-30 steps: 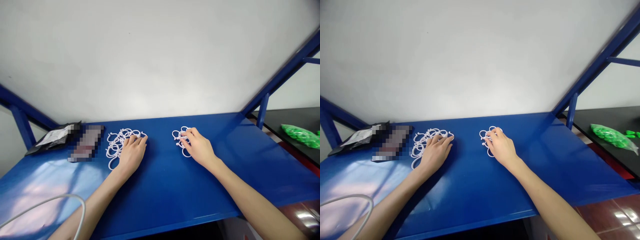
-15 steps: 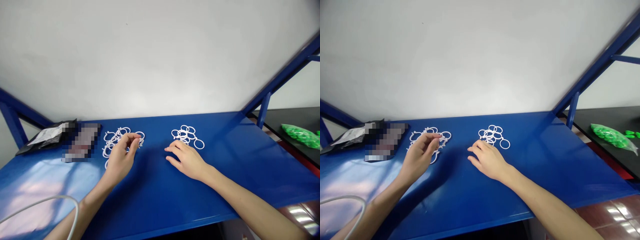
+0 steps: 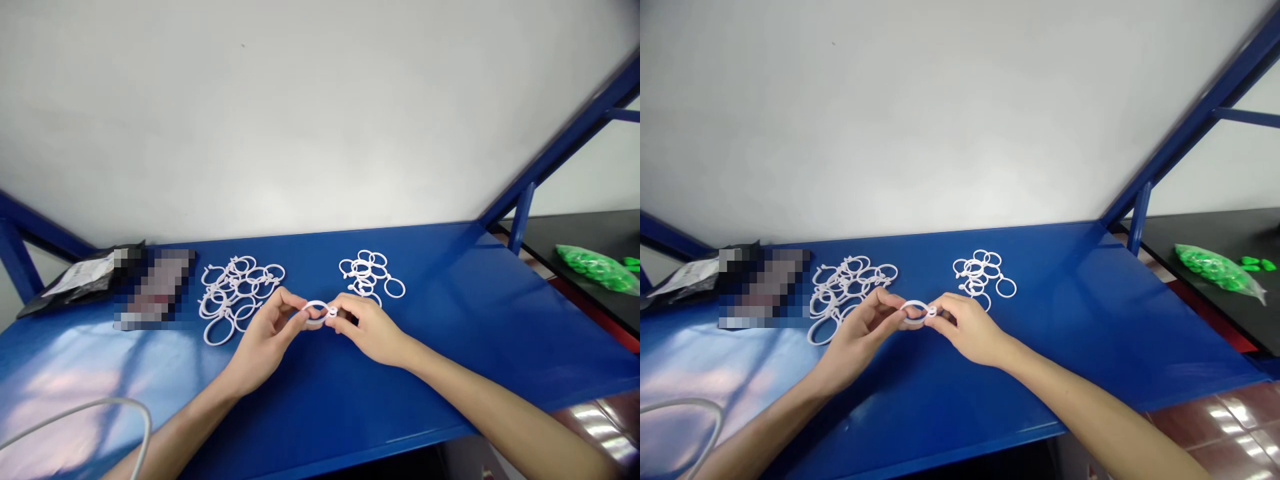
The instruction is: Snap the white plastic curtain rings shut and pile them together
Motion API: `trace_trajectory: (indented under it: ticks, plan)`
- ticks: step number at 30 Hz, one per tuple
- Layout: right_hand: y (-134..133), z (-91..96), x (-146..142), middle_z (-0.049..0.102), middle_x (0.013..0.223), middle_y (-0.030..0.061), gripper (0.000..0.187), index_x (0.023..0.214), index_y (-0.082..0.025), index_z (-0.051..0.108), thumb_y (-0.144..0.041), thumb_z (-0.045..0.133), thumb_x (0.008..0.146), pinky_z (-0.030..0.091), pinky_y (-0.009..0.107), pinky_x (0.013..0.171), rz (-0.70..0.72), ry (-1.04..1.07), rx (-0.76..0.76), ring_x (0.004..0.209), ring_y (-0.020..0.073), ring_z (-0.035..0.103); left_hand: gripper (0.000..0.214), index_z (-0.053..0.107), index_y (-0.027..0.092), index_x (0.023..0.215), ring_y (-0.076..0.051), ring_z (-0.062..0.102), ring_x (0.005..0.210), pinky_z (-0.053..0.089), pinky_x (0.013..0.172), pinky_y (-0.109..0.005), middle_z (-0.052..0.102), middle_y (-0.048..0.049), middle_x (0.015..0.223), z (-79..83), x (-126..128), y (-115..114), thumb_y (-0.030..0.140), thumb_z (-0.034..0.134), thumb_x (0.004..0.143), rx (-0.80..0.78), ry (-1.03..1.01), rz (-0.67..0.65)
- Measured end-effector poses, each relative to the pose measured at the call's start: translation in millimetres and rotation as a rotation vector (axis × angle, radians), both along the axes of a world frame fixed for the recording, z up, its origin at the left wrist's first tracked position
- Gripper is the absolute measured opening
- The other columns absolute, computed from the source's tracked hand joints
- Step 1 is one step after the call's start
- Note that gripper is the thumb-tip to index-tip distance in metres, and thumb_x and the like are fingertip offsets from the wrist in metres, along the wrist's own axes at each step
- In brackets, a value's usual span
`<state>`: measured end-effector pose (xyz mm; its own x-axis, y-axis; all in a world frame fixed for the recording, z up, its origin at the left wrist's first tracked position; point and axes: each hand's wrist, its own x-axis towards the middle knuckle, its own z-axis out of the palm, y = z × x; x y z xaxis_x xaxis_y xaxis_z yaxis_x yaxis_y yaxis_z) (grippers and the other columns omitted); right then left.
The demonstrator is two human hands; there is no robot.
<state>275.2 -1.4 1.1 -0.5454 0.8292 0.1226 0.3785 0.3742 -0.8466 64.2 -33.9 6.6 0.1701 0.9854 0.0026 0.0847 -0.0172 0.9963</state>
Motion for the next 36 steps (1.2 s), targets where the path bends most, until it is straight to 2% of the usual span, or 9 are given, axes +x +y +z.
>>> trace_trajectory:
  ticks: [2, 4, 7, 11, 15, 22, 25, 36]
  plan:
    - [1.6, -1.3, 0.6, 0.064, 0.077, -0.0019, 0.015, 0.092, -0.020, 0.065, -0.032, 0.061, 0.099, 0.046, 0.025, 0.061, -0.026, 0.060, -0.082, 0.065, 0.0129, 0.058, 0.026, 0.057, 0.020, 0.093, -0.020, 0.075, 0.092, 0.062, 0.086, -0.037, 0.075, -0.0061, 0.098, 1.1, 0.1, -1.4, 0.044, 0.064, 0.093, -0.006, 0.046, -0.006]
    - [3.1, -2.3, 1.1, 0.064, 0.078, -0.0015, 0.017, 0.091, -0.020, 0.065, -0.035, 0.061, 0.099, 0.046, 0.025, 0.060, -0.051, 0.099, -0.103, 0.064, 0.0128, 0.058, 0.025, 0.057, 0.020, 0.091, -0.020, 0.075, 0.092, 0.062, 0.081, -0.034, 0.075, -0.0054, 0.096, -0.1, -0.5, -2.5, 0.043, 0.065, 0.093, 0.013, 0.107, -0.021]
    - [3.8, -1.4, 0.9, 0.066, 0.080, -0.0006, 0.019, 0.089, -0.021, 0.066, -0.034, 0.060, 0.100, 0.046, 0.025, 0.062, -0.063, 0.080, -0.064, 0.067, 0.0131, 0.060, 0.022, 0.059, 0.021, 0.091, -0.019, 0.074, 0.090, 0.060, 0.076, -0.031, 0.075, -0.0041, 0.094, -4.8, 0.0, -3.8, 0.042, 0.064, 0.094, 0.068, 0.220, -0.042]
    - [1.2, 0.6, 0.5, 0.069, 0.076, -0.0020, 0.015, 0.088, -0.022, 0.069, -0.028, 0.061, 0.100, 0.047, 0.026, 0.067, -0.063, -0.030, 0.015, 0.070, 0.0141, 0.064, 0.018, 0.065, 0.022, 0.103, -0.017, 0.071, 0.083, 0.058, 0.074, -0.030, 0.075, -0.0040, 0.097, -10.6, 3.0, -4.0, 0.038, 0.060, 0.097, 0.193, 0.322, -0.030]
    - [-1.4, 0.4, 1.5, 0.074, 0.090, -0.0012, 0.010, 0.092, -0.023, 0.071, -0.025, 0.064, 0.099, 0.049, 0.026, 0.074, -0.038, -0.028, 0.135, 0.080, 0.0143, 0.067, 0.016, 0.069, 0.022, 0.102, -0.015, 0.070, 0.081, 0.056, 0.074, -0.028, 0.076, -0.0024, 0.095, -13.1, 4.4, -3.1, 0.034, 0.060, 0.098, 0.250, 0.321, -0.012]
    - [-5.2, 0.0, 1.1, 0.072, 0.091, 0.0018, 0.022, 0.101, -0.023, 0.073, -0.032, 0.053, 0.106, 0.051, 0.027, 0.073, -0.013, -0.044, 0.225, 0.080, 0.0148, 0.067, 0.018, 0.073, 0.022, 0.093, -0.016, 0.071, 0.081, 0.056, 0.075, -0.028, 0.076, -0.0017, 0.091, -16.5, 3.7, -1.5, 0.038, 0.065, 0.094, 0.163, 0.255, 0.044]
    - [-7.9, -0.4, 0.6, 0.070, 0.093, 0.0027, 0.024, 0.103, -0.022, 0.071, -0.031, 0.050, 0.107, 0.050, 0.027, 0.073, -0.005, -0.083, 0.258, 0.081, 0.0151, 0.066, 0.018, 0.075, 0.022, 0.095, -0.017, 0.072, 0.082, 0.057, 0.075, -0.028, 0.077, -0.0020, 0.093, -17.1, 4.3, -1.8, 0.039, 0.068, 0.091, 0.119, 0.205, 0.066]
    - [-9.2, 1.3, 4.1, 0.067, 0.095, 0.0024, 0.020, 0.102, -0.021, 0.067, -0.026, 0.048, 0.107, 0.049, 0.026, 0.071, 0.100, -0.094, 0.230, 0.081, 0.0143, 0.063, 0.009, 0.077, 0.023, 0.083, -0.013, 0.071, 0.075, 0.054, 0.071, -0.023, 0.076, 0.0008, 0.081, -18.4, 1.9, -4.1, 0.028, 0.072, 0.090, 0.253, 0.217, -0.005]
